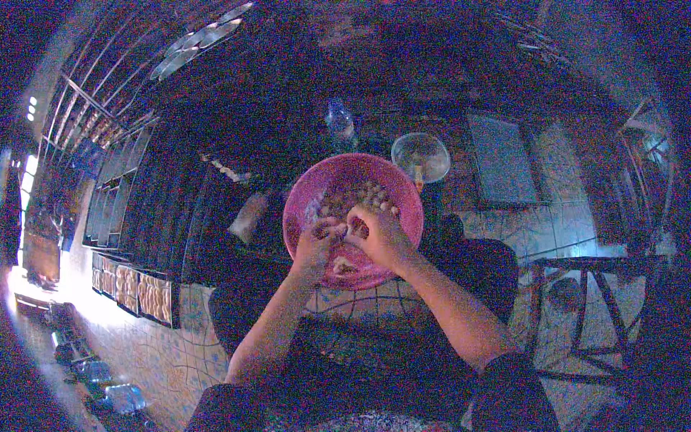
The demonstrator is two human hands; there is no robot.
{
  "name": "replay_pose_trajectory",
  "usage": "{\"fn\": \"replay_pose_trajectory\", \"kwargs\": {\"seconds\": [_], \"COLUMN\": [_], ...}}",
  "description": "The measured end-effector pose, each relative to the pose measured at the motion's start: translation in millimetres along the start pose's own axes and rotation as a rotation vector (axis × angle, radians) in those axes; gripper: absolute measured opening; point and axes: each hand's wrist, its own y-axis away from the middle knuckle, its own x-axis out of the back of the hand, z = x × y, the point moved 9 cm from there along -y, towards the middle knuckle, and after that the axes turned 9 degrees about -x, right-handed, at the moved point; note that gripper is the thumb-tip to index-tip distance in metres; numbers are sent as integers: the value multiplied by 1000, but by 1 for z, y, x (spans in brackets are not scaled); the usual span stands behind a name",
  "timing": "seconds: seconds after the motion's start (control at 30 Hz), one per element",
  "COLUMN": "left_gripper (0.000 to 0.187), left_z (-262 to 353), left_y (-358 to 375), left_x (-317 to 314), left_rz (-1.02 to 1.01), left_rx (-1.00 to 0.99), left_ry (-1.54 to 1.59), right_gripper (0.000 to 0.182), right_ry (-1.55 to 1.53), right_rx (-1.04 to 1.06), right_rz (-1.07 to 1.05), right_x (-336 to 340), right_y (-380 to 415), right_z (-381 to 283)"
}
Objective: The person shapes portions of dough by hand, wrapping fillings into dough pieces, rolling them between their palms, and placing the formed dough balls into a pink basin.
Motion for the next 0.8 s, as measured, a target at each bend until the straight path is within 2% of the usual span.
{"fn": "replay_pose_trajectory", "kwargs": {"seconds": [0.1,0.2,0.27,0.3,0.37,0.4,0.43,0.5,0.63,0.7,0.73,0.8], "left_gripper": [41,41,40,40,37,35,35,33,31,26,26,26], "left_z": [-8,1,22,24,38,33,41,40,39,38,35,21], "left_y": [-3,-1,-2,0,5,1,3,9,7,6,5,2], "left_x": [3,-7,-18,-21,-17,-14,-14,-21,-14,-15,-14,-4], "left_rz": [-25,-93,-179,-185,-64,-59,-57,-160,-189,-226,-225,-102], "left_rx": [31,21,-198,-207,-301,-205,-203,-62,-128,-113,-113,-77], "left_ry": [-56,55,-127,-133,-393,-341,-339,-246,-430,-481,-481,-277], "right_gripper": [32,26,23,20,21,22,22,24,27,29,29,34], "right_ry": [93,25,73,119,89,59,60,94,184,230,230,95], "right_rx": [32,-23,30,73,52,28,28,8,-25,-70,-69,81], "right_rz": [17,-2,86,167,171,159,156,49,30,-83,-83,-155], "right_x": [-7,-5,-2,2,11,14,16,7,-5,-11,-8,-10], "right_y": [0,3,1,1,-2,-2,-2,-1,1,-1,-4,-5], "right_z": [5,6,10,11,2,0,-2,1,11,16,15,0]}}
